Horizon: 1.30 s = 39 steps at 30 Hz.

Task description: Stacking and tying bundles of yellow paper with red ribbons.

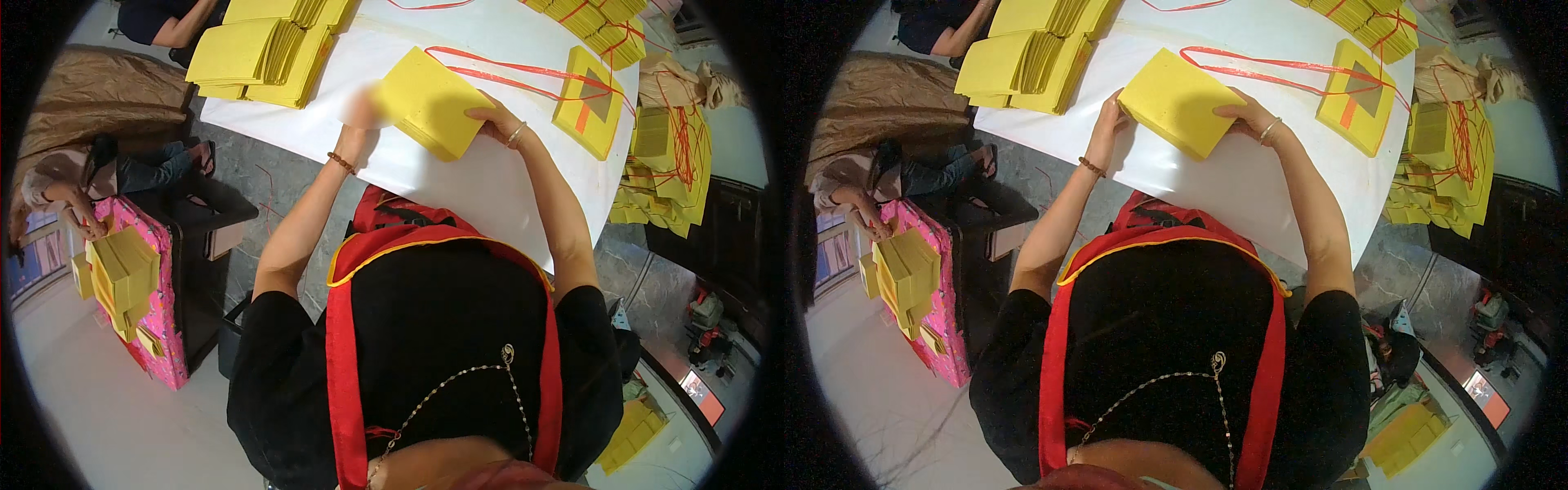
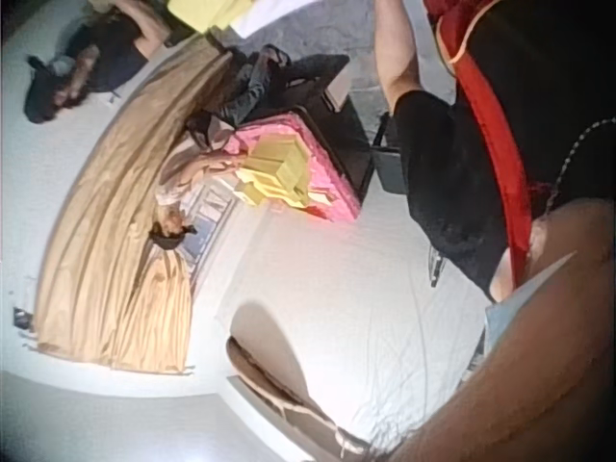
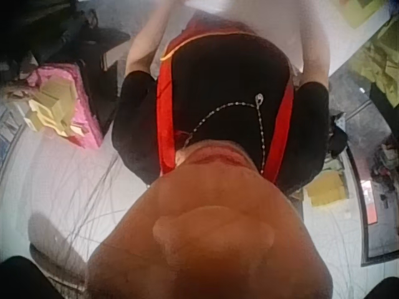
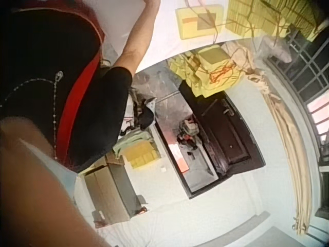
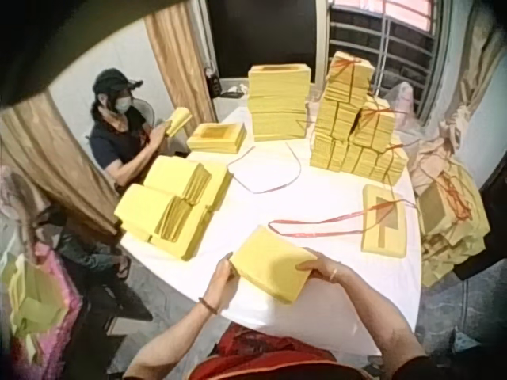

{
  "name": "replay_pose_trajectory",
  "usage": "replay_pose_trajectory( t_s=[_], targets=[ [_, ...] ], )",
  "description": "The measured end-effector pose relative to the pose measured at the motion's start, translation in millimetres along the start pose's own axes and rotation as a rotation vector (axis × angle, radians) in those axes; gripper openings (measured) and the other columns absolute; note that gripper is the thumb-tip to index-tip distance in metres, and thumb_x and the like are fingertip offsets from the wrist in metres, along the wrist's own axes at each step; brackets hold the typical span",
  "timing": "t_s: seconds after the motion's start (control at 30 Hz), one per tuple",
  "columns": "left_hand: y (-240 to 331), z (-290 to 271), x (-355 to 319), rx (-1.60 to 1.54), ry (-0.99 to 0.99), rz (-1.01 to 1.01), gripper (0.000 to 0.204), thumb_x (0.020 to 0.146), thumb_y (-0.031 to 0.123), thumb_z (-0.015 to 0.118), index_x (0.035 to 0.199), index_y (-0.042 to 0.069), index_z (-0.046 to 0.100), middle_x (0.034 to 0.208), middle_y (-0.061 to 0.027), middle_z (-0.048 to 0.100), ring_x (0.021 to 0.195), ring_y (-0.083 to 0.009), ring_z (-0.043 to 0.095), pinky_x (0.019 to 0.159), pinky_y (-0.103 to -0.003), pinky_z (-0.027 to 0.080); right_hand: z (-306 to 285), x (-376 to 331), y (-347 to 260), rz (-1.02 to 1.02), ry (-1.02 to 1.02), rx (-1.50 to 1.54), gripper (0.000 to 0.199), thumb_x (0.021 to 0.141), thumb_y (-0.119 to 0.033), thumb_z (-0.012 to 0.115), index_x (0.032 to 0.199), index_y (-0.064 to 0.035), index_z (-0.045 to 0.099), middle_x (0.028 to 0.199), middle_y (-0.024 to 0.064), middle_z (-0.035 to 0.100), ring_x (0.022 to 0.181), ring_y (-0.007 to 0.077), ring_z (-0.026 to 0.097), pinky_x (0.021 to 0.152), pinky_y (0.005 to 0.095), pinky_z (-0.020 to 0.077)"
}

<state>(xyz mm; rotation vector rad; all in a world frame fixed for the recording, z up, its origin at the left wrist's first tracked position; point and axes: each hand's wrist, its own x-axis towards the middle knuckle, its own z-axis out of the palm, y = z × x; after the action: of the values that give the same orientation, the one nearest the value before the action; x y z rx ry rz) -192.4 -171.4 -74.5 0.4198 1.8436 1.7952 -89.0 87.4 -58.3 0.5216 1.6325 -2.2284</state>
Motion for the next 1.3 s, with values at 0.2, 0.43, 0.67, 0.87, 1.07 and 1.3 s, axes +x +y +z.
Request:
replay_pose_trajectory(
  t_s=[0.2, 0.43, 0.67, 0.87, 1.07, 1.3],
  targets=[
    [1, 8, -19, 0.237, 0.023, -0.039, 0.064, 0.087, 0.049, 0.037, 0.121, -0.005, 0.039, 0.109, -0.0199, 0.054, 0.105, -0.0249, 0.049, 0.09, -0.032, 0.036, -3, -2, 1, 0.078, -0.025, -0.075, 0.06, 0.073, -0.024, 0.062, 0.126, -0.0071, 0.04, 0.112, 0.0082, 0.053, 0.101, 0.0187, 0.051, 0.088, 0.0335, 0.0412],
    [2, 16, -32, 0.285, 0.033, 0.05, 0.062, 0.087, 0.047, 0.036, 0.115, -0.008, 0.044, 0.107, -0.0238, 0.054, 0.102, -0.0294, 0.051, 0.088, -0.034, 0.037, -22, 2, -8, 0.043, -0.074, -0.455, 0.055, 0.073, -0.021, 0.061, 0.123, -0.0052, 0.045, 0.114, 0.005, 0.053, 0.106, 0.0134, 0.046, 0.094, 0.0262, 0.0305],
    [-5, 18, -46, 0.294, 0.071, 0.098, 0.06, 0.087, 0.044, 0.037, 0.116, -0.008, 0.043, 0.107, -0.0246, 0.053, 0.102, -0.0312, 0.05, 0.088, -0.035, 0.037, -21, 5, -14, 0.007, -0.169, -0.484, 0.059, 0.073, -0.026, 0.062, 0.126, -0.0092, 0.041, 0.121, 0.0068, 0.048, 0.113, 0.0173, 0.041, 0.097, 0.0291, 0.0278],
    [-31, 14, -35, 0.35, 0.05, 0.167, 0.053, 0.091, 0.04, 0.026, 0.113, -0.004, 0.046, 0.11, -0.0239, 0.05, 0.106, -0.0339, 0.045, 0.092, -0.038, 0.033, -28, 8, -13, -0.052, -0.186, -0.557, 0.061, 0.074, -0.023, 0.059, 0.129, -0.0087, 0.037, 0.126, 0.0073, 0.043, 0.118, 0.0178, 0.036, 0.098, 0.0303, 0.0271],
    [-5, -6, -48, 0.226, 0.152, 0.075, 0.052, 0.092, 0.039, 0.027, 0.114, -0.004, 0.046, 0.112, -0.0196, 0.049, 0.108, -0.0276, 0.044, 0.094, -0.033, 0.031, -25, -1, -23, -0.025, -0.225, -0.494, 0.063, 0.074, -0.026, 0.059, 0.13, -0.0091, 0.035, 0.127, 0.0061, 0.041, 0.117, 0.0178, 0.037, 0.094, 0.0299, 0.0304],
    [104, -133, -18, 0.841, 0.683, 0.738, 0.024, 0.079, 0.017, 0.058, 0.098, 0.002, 0.056, 0.098, -0.0127, 0.056, 0.093, -0.0277, 0.051, 0.081, -0.034, 0.039, -21, 11, -81, -0.143, 0.16, -0.517, 0.061, 0.08, -0.046, 0.052, 0.128, -0.0111, 0.037, 0.119, 0.0059, 0.049, 0.11, 0.0169, 0.045, 0.092, 0.0313, 0.0332]
  ],
)
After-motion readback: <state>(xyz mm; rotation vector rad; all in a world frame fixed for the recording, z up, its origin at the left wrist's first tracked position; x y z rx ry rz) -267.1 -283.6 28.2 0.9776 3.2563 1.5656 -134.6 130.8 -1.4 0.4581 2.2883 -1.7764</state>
